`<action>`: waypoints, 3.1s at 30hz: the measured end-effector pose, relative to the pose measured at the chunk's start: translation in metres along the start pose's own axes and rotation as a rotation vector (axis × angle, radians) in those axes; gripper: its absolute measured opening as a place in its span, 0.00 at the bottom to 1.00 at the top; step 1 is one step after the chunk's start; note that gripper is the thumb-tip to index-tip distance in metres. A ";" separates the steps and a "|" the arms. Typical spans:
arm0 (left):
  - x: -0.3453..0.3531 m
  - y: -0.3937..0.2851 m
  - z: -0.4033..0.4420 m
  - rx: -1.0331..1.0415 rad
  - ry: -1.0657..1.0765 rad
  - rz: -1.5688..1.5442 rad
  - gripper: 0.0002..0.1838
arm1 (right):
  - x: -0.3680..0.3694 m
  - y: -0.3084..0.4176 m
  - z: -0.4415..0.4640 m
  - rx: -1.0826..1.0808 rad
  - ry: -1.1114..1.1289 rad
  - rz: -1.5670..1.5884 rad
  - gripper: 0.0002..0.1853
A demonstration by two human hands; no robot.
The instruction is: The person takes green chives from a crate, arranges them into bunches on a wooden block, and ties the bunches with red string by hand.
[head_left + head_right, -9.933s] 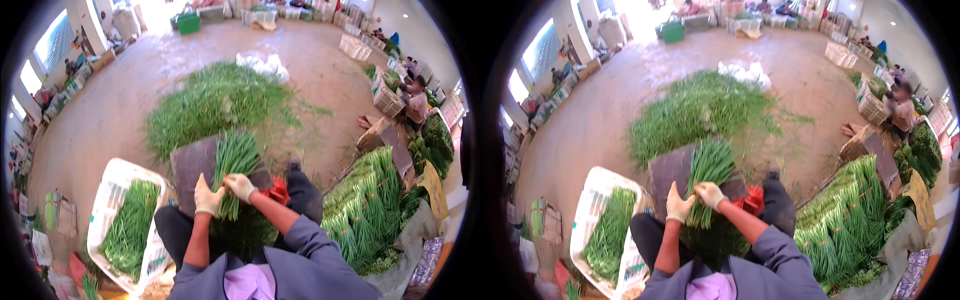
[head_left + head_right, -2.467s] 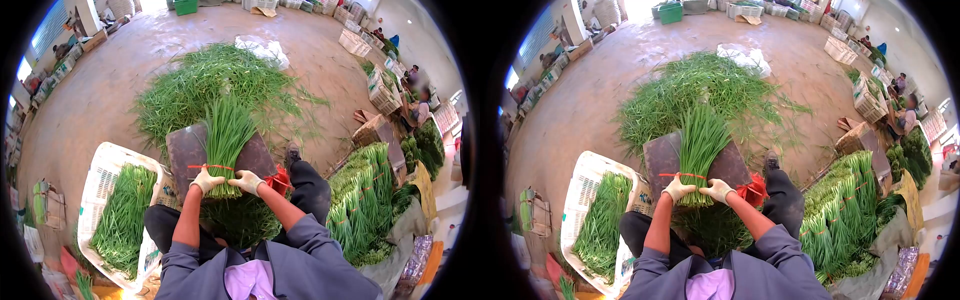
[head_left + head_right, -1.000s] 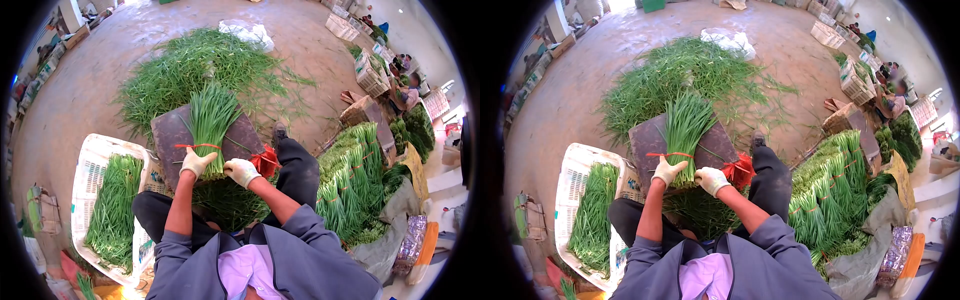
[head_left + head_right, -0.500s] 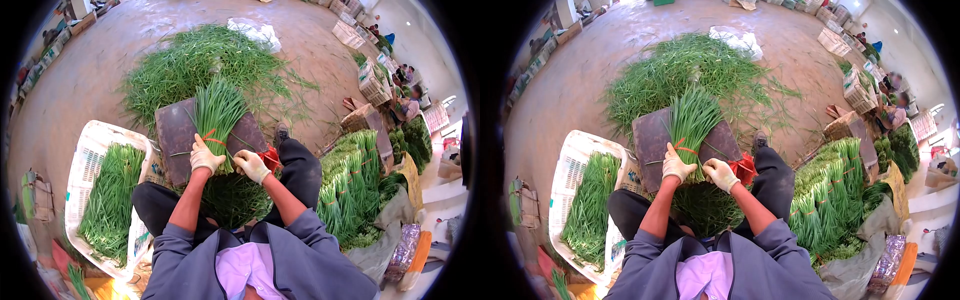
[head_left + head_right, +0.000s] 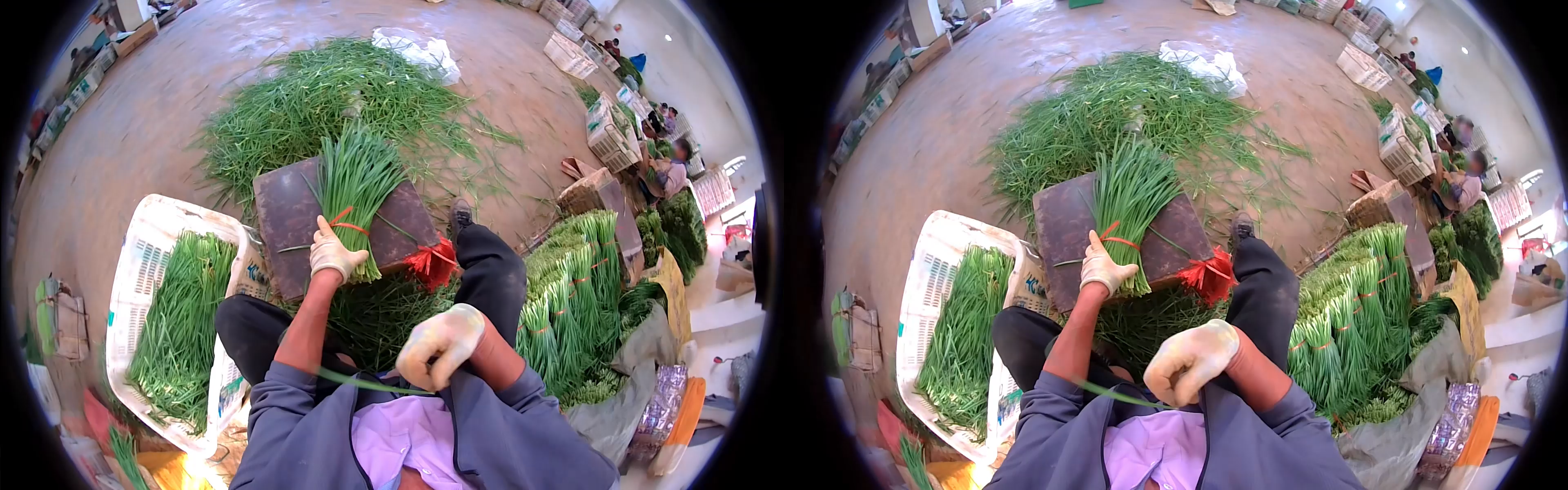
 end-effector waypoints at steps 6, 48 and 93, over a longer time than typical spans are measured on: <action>-0.002 -0.001 0.000 -0.022 0.017 0.006 0.76 | -0.115 -0.113 -0.030 0.727 -0.868 -1.072 0.12; -0.006 0.054 0.027 -0.083 0.014 -0.414 0.65 | -0.182 -0.134 -0.070 0.564 -1.439 -0.348 0.23; 0.007 0.014 0.004 0.146 -0.035 -0.131 0.62 | -0.227 -0.161 -0.037 0.235 -1.650 -1.000 0.09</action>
Point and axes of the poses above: each hand's wrist, its own z-axis towards the middle knuckle, its own x-axis out of the palm, y = z × x, the point moved 6 cm from there along z, towards the middle knuckle, and after that the axes turned 2 degrees about -z, right-handed, at the moved point
